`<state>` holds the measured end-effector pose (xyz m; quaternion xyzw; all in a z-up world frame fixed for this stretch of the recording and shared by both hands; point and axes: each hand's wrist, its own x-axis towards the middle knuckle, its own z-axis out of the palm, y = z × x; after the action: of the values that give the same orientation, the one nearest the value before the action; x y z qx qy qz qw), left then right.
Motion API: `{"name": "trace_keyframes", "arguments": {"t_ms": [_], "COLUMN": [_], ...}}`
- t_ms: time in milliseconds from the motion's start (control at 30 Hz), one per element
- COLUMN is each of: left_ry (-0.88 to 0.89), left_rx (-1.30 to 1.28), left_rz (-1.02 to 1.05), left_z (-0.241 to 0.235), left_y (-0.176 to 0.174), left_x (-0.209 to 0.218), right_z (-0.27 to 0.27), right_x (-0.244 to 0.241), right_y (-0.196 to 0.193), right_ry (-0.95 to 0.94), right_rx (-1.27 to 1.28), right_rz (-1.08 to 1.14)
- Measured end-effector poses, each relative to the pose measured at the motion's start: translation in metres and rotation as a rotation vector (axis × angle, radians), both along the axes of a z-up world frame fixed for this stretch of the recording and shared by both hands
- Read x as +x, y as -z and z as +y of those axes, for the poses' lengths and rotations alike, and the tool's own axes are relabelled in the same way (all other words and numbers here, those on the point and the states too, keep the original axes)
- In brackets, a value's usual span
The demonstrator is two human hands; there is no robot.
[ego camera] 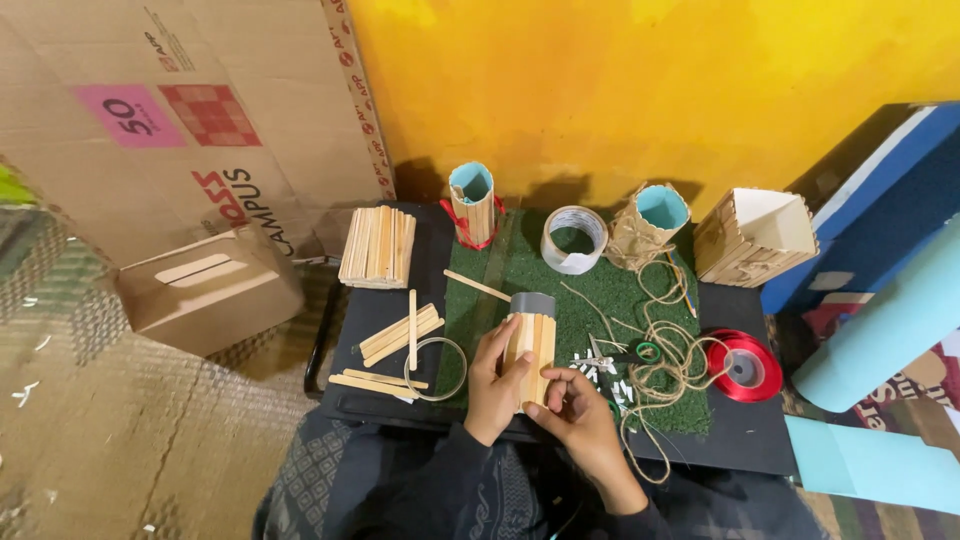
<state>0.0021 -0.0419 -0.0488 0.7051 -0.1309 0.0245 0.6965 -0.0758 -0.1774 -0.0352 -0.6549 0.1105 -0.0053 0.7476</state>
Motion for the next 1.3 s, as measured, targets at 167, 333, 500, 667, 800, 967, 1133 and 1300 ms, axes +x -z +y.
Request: {"name": "trace_keyframes", "arguments": {"t_ms": [167, 333, 500, 667, 800, 967, 1133, 1300], "left_ry": [0.022, 0.026, -0.015, -0.009, -0.023, -0.020, -0.020, -0.010], "left_rx": [-0.014, -0.001, 0.044, 0.055, 0.061, 0.059, 0.051, 0.125], "left_rz": [0.026, 0.026, -0.011, -0.006, -0.005, -0.003, -0.013, -0.036], "left_z": [0.001, 0.003, 0.002, 0.001, 0.001, 0.001, 0.004, 0.008], "left_y": [-0.008, -0.017, -0.018, -0.016, -0.018, -0.020, -0.018, -0.017], "left_x": [-0.003, -0.007, -0.008, -0.008, -0.008, -0.009, -0.010, -0.009], "right_z": [-0.013, -0.007, 0.004, 0.010, 0.016, 0.020, 0.018, 0.012], "right_x": [-0.005, -0.010, -0.013, -0.015, -0.016, -0.019, -0.021, -0.021], "right_y": [0.001, 0.005, -0.018, -0.031, -0.041, -0.039, -0.038, -0.033], "right_ry": [-0.064, -0.066, 0.029, 0.038, 0.032, 0.031, 0.065, 0.065], "right_rx": [0.062, 0.006, -0.290, -0.646, -0.836, -0.990, -0.988, -0.963], "right_rz": [-0.022, -0.104, -0.053, -0.180, -0.363, -0.399, -0.428, -0.574]}}
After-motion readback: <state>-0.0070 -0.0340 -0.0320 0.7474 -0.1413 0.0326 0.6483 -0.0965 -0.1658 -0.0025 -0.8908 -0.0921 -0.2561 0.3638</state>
